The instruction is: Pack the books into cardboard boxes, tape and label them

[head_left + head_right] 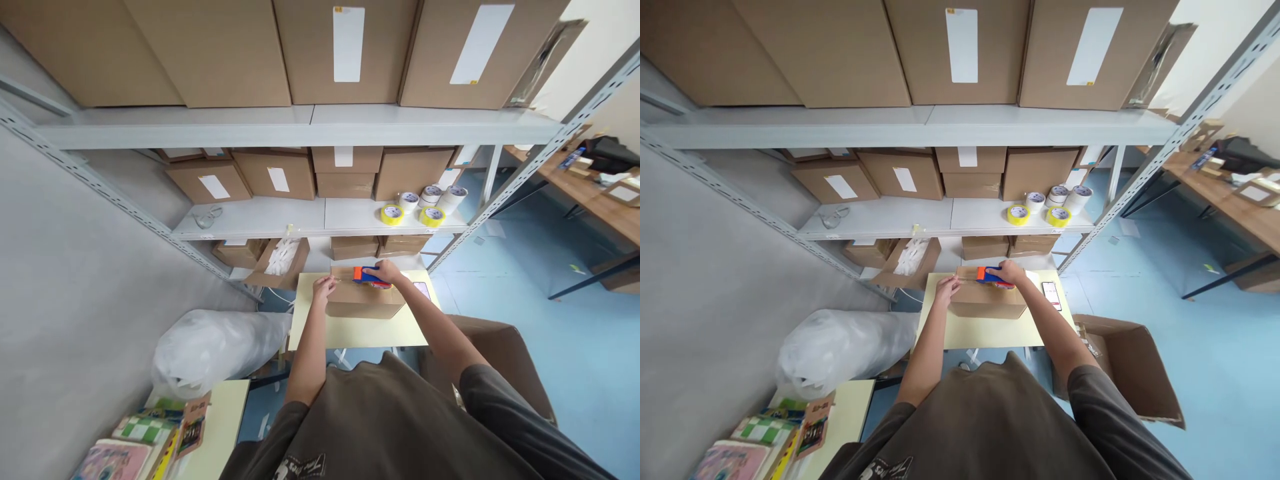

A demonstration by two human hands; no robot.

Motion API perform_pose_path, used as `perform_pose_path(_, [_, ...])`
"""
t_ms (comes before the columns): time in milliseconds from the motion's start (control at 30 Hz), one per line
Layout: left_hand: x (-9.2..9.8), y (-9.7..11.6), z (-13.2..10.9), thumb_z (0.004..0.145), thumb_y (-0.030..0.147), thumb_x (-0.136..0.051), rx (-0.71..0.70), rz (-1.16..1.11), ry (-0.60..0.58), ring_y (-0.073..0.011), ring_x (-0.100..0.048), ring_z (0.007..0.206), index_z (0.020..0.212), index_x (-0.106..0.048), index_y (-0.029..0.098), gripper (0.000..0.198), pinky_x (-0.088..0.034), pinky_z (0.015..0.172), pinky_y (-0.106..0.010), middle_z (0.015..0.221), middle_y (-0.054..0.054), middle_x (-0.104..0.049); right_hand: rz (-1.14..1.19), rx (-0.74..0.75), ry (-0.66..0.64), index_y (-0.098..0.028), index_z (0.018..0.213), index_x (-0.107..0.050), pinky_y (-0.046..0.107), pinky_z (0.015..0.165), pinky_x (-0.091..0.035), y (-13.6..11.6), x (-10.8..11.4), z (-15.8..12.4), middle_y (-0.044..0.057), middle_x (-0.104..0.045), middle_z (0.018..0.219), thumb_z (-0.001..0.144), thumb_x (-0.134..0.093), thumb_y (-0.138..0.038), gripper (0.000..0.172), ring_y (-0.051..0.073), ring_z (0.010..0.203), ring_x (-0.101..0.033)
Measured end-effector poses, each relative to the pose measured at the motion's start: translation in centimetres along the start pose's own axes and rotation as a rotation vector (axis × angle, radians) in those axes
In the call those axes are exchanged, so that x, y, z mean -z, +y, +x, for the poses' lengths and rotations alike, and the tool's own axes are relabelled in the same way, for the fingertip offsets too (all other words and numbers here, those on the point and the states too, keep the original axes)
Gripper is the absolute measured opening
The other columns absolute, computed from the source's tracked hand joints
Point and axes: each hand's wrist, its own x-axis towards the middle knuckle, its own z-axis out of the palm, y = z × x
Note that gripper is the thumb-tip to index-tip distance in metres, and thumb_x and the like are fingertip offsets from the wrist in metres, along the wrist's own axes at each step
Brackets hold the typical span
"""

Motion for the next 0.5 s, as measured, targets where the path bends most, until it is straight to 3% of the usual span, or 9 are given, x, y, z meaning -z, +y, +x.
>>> perform_pose_path(200, [0.3, 1.6, 0.7, 0.059, 0.027, -0.092, -0.02, 0.077, 0.083, -0.0206, -0.074, 0.078, 0.075, -0.071, 0.016, 0.028, -0.061, 0.084, -0.039, 0.071, -0.006, -0.074, 0.016, -0.085, -0.005, -0.022, 0.096, -0.078, 0.024, 0.069, -0.041, 1.4, -1.2, -1.5, 0.008, -0.078, 0.09, 0.095, -0.046, -0.087, 0.073, 0.022, 0.088, -0.072])
perform_pose_path(367, [3.6, 4.0, 1.7, 0.056, 0.016, -0.083, -0.035, 0.106, 0.144, -0.0153, -0.068, 0.068, 0.072, -0.072, 0.016, 0.02, -0.057, 0.072, -0.03, 0.073, -0.005, -0.075, 0.031, -0.077, -0.015, -0.023, 0.096, -0.079, 0.026, 0.068, -0.042, 0.0, -1.1, -1.1, 0.012, -0.081, 0.1, 0.095, -0.048, -0.087, 0.071, 0.026, 0.093, -0.074])
perform_pose_path(500, [6.0, 4.6, 2.2, 0.058, 0.012, -0.08, -0.008, 0.144, 0.164, -0.0139, -0.065, 0.063, 0.068, -0.072, 0.016, 0.013, -0.053, 0.067, -0.027, 0.066, -0.004, -0.071, 0.02, -0.036, -0.024, -0.021, 0.1, -0.079, 0.027, 0.072, -0.045, -1.5, -1.2, -1.0, 0.014, -0.081, 0.104, 0.096, -0.048, -0.086, 0.072, 0.028, 0.097, -0.075])
